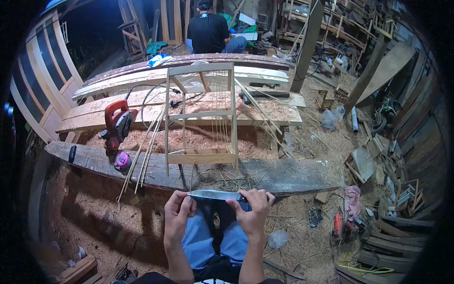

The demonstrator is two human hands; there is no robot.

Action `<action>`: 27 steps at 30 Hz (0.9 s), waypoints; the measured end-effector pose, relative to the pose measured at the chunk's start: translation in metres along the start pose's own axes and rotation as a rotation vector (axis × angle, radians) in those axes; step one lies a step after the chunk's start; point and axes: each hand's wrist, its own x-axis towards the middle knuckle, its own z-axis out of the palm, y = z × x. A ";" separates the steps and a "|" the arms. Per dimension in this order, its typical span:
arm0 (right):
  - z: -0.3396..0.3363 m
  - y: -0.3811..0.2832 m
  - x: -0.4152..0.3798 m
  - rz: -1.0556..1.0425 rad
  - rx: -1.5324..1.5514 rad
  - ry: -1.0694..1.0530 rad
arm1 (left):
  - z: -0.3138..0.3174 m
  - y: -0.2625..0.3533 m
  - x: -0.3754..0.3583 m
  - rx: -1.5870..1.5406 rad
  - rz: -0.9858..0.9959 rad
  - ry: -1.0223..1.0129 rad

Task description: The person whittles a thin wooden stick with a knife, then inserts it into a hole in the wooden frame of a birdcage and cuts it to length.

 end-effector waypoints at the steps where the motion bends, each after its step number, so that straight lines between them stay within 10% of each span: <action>1: 0.000 0.000 0.000 -0.002 -0.003 -0.002 | 0.001 -0.001 0.000 -0.004 0.000 0.001; 27: 0.005 0.005 -0.007 0.075 0.037 0.225 | 0.022 0.009 -0.012 0.078 -0.061 0.003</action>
